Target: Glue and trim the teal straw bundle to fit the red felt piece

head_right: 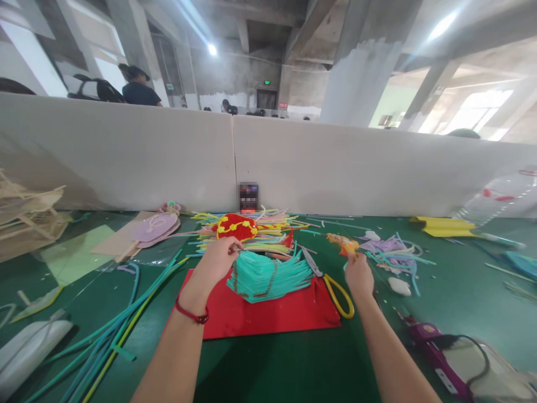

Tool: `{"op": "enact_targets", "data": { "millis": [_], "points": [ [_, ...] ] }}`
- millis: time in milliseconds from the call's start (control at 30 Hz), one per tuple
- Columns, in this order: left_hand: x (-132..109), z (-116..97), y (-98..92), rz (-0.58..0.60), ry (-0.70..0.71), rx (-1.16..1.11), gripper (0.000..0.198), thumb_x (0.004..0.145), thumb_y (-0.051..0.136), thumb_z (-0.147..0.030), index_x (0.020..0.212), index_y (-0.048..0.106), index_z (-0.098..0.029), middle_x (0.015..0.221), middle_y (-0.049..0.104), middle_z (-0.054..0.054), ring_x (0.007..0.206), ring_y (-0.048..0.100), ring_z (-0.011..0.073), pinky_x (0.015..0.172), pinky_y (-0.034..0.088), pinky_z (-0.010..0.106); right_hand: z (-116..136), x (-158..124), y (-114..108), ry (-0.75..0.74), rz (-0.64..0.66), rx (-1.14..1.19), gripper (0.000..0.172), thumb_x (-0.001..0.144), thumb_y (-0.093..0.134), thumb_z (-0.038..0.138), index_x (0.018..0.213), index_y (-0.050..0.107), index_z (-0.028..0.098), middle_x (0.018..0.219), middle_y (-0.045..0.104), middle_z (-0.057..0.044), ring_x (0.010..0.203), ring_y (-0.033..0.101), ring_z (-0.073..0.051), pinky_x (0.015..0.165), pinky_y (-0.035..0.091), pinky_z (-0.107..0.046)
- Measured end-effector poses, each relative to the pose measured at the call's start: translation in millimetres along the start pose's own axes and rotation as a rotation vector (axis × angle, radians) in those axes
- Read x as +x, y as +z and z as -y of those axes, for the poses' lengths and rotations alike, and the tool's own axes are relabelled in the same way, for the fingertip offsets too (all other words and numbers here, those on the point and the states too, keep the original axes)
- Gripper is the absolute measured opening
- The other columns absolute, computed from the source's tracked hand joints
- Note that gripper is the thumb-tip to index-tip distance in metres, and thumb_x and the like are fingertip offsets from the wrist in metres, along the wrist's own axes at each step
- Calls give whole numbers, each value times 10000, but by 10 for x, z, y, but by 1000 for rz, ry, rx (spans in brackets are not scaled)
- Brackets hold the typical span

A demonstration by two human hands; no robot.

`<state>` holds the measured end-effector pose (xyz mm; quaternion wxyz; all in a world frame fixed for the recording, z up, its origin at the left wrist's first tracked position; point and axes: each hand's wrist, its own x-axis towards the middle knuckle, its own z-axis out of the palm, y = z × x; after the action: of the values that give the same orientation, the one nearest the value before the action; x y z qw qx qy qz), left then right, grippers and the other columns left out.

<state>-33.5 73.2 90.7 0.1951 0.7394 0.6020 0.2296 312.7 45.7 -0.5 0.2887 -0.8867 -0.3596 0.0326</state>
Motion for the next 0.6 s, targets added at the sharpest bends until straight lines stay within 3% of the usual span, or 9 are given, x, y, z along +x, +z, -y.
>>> {"op": "enact_targets", "data": {
  "millis": [67, 200, 300, 367, 433, 500, 600],
  "points": [
    [20, 35, 24, 23, -35, 22, 218, 780, 551, -11, 897, 651, -165, 834, 669, 47, 828, 622, 167, 735, 439, 254, 48, -82, -27, -16, -30, 42, 425, 914, 300, 347, 1139, 548, 86, 1031, 644, -216, 903, 611, -320, 706, 413, -379],
    [30, 150, 97, 72, -119, 76, 215, 767, 543, -2, 867, 660, -153, 842, 688, 71, 840, 642, 186, 720, 448, 259, 144, -329, -37, -50, -69, 143, 482, 894, 248, 418, 1048, 582, 107, 876, 666, -175, 784, 603, -299, 638, 392, -349],
    [20, 202, 125, 94, -178, 119, 137, 769, 587, -59, 856, 667, -130, 895, 694, 130, 882, 653, 248, 744, 463, 307, 208, -541, -5, -114, -84, 229, 542, 888, 211, 517, 1016, 580, 142, 824, 661, -132, 735, 592, -260, 607, 386, -313],
    [20, 183, 116, 65, -195, 138, 160, 812, 586, -143, 947, 656, -93, 1013, 666, 200, 965, 635, 302, 797, 464, 360, 241, -650, 23, -157, -84, 277, 597, 876, 194, 586, 1024, 575, 152, 811, 657, -120, 719, 588, -248, 604, 386, -305],
    [28, 116, 99, 15, -170, 136, 292, 882, 518, -222, 1127, 590, -81, 1159, 612, 221, 1080, 590, 304, 870, 447, 373, 265, -721, 49, -209, -77, 322, 650, 861, 188, 640, 1047, 572, 150, 823, 659, -125, 715, 590, -248, 609, 390, -309],
    [30, 10, 96, -23, -86, 85, 383, 930, 447, -276, 1274, 487, -112, 1273, 561, 177, 1179, 532, 248, 951, 412, 334, 281, -763, 68, -252, -67, 355, 693, 848, 188, 677, 1066, 574, 145, 866, 665, -143, 734, 598, -257, 627, 400, -321],
    [-1, -184, 149, -47, 59, -70, 447, 942, 426, -312, 1351, 404, -133, 1364, 498, 145, 1266, 456, 219, 1025, 363, 325, 301, -811, 77, -281, -47, 377, 712, 843, 190, 692, 1084, 576, 144, 958, 667, -170, 807, 610, -275, 676, 420, -343]
  ]
}}
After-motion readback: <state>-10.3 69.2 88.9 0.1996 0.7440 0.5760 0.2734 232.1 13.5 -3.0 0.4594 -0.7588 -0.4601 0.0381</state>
